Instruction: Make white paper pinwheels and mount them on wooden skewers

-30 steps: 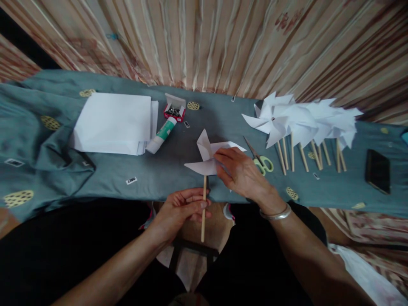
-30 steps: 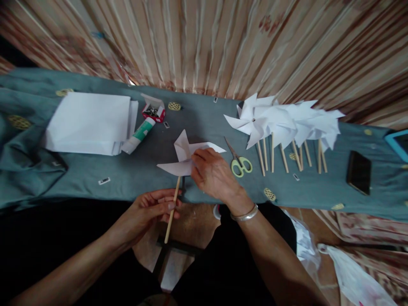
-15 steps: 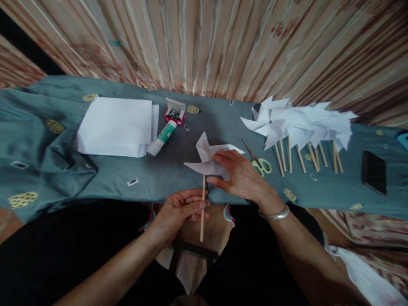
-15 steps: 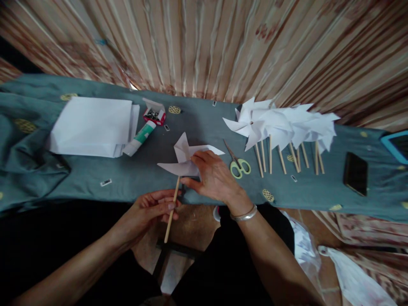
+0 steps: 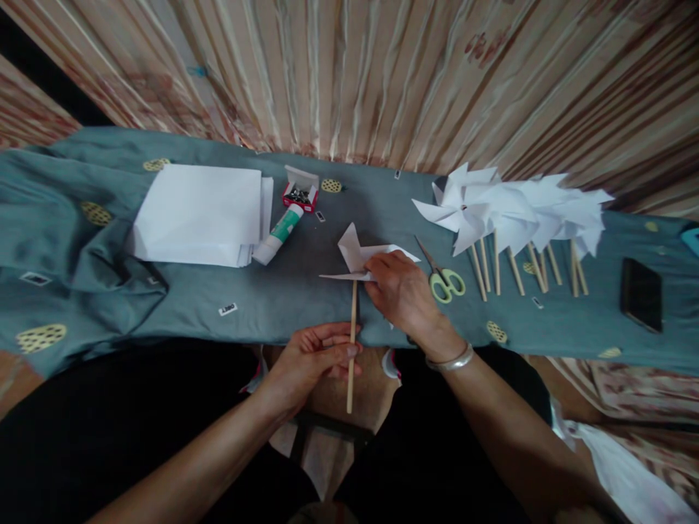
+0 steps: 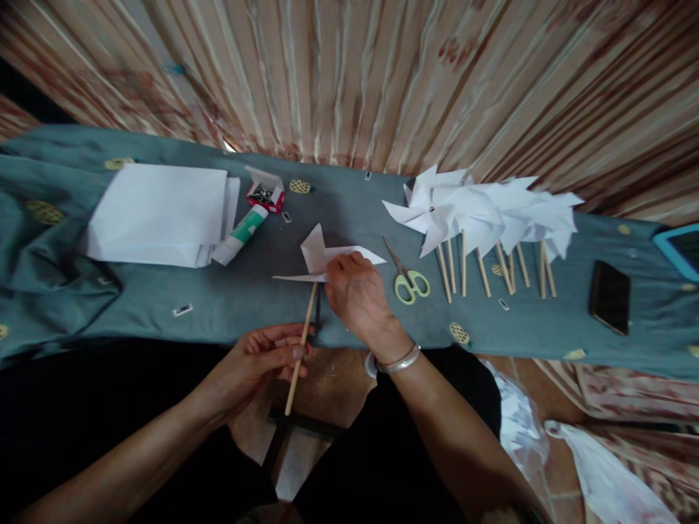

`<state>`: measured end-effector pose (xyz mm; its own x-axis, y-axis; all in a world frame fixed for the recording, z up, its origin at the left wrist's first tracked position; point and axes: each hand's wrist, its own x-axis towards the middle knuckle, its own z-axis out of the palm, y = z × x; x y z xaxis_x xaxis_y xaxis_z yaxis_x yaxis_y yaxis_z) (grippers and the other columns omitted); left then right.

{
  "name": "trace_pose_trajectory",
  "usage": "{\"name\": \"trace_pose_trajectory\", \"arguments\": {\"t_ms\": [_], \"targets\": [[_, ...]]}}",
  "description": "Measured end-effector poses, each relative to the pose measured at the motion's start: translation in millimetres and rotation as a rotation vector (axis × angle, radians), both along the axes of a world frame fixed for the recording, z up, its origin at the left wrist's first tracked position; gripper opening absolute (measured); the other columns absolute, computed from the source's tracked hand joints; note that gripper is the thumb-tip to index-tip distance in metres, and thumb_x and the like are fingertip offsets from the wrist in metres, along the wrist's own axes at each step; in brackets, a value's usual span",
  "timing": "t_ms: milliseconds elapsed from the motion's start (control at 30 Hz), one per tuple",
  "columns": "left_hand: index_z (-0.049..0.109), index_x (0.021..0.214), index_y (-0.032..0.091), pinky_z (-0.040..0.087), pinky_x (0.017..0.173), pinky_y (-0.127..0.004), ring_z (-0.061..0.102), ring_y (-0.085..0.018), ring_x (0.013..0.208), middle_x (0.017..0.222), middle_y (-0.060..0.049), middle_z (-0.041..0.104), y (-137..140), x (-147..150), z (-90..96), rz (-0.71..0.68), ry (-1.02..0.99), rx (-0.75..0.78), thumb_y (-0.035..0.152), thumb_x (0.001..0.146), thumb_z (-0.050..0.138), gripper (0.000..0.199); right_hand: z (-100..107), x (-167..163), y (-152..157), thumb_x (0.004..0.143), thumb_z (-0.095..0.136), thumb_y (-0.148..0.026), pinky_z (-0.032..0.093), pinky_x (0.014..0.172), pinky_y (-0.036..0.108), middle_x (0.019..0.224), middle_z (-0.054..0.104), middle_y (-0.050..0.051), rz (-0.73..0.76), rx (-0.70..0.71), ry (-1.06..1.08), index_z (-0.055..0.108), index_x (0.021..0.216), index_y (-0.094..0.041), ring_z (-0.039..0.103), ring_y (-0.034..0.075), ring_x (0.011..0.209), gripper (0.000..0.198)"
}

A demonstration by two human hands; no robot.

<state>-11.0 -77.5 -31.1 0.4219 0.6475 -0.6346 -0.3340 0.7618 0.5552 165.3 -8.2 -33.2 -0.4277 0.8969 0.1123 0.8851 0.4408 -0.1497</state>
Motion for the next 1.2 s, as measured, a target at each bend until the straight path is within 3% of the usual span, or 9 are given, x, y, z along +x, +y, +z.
{"name": "trace_pose_trajectory", "arguments": {"t_ms": [333,500,667,900,1033,1100,1200], "targets": [[0.072,0.088,0.013,0.045,0.049,-0.018,0.065,-0.010,0.052,0.071,0.000,0.069,-3.0,-1.2,-5.6,-0.015,0.001,0.027,0.030,0.054,0.089,0.041,-5.9,9.7,4.9,0.085,0.055,-0.013,0.048,0.088,0.038,0.100,0.072,0.011,-0.039,-0.009,0.214,0.070,0.093,-0.014,0.063,0.026,0.097,0.017],[0.072,0.090,0.013,0.046,0.050,-0.019,0.065,-0.010,0.054,0.074,-0.001,0.071,0.0,-1.2,-2.5,-0.007,0.010,0.038,0.028,0.056,0.087,0.040,-4.5,14.2,9.0,0.086,0.059,-0.022,0.050,0.086,0.036,0.096,0.075,0.007,-0.149,-0.040,0.373,0.072,0.093,-0.018,0.068,0.024,0.094,0.016],[0.071,0.094,0.012,0.049,0.052,-0.020,0.067,-0.011,0.056,0.077,-0.001,0.070,5.2,-1.6,-2.1,0.002,0.063,0.086,0.029,0.058,0.086,0.044,-2.6,21.0,13.0,0.086,0.058,-0.027,0.051,0.078,0.032,0.093,0.076,0.006,-0.216,-0.102,0.497,0.075,0.094,-0.018,0.070,0.023,0.086,0.021],[0.065,0.109,0.013,0.051,0.049,-0.024,0.068,-0.016,0.056,0.074,0.003,0.064,18.6,-1.9,-10.3,-0.039,0.180,0.258,0.029,0.060,0.083,0.054,-4.9,30.9,15.6,0.083,0.059,-0.034,0.047,0.058,0.027,0.073,0.070,0.002,-0.239,-0.149,0.755,0.074,0.080,-0.018,0.066,0.019,0.069,0.022],[0.061,0.122,0.017,0.048,0.050,-0.025,0.066,-0.016,0.056,0.074,0.002,0.066,37.3,-8.4,-7.3,-0.124,0.423,0.487,0.027,0.070,0.075,0.055,-7.4,32.5,15.6,0.082,0.060,-0.038,0.047,0.055,0.028,0.072,0.069,0.003,-0.282,-0.164,0.810,0.073,0.079,-0.019,0.065,0.020,0.071,0.023],[0.066,0.118,0.018,0.048,0.058,-0.026,0.063,-0.016,0.057,0.075,0.000,0.069,47.0,-14.5,-3.8,-0.209,0.677,0.728,0.027,0.074,0.072,0.046,-8.1,32.2,15.3,0.082,0.061,-0.039,0.048,0.055,0.028,0.072,0.069,0.003,-0.295,-0.167,0.835,0.073,0.079,-0.018,0.064,0.020,0.069,0.024],[0.070,0.113,0.019,0.048,0.077,-0.031,0.065,-0.022,0.079,0.090,-0.007,0.072,58.2,-20.9,2.7,-0.273,0.983,1.030,0.033,0.078,0.069,0.038,-6.5,28.8,13.1,0.083,0.060,-0.037,0.051,0.061,0.030,0.077,0.071,0.003,-0.292,-0.136,0.864,0.073,0.081,-0.018,0.066,0.020,0.071,0.023]]}}
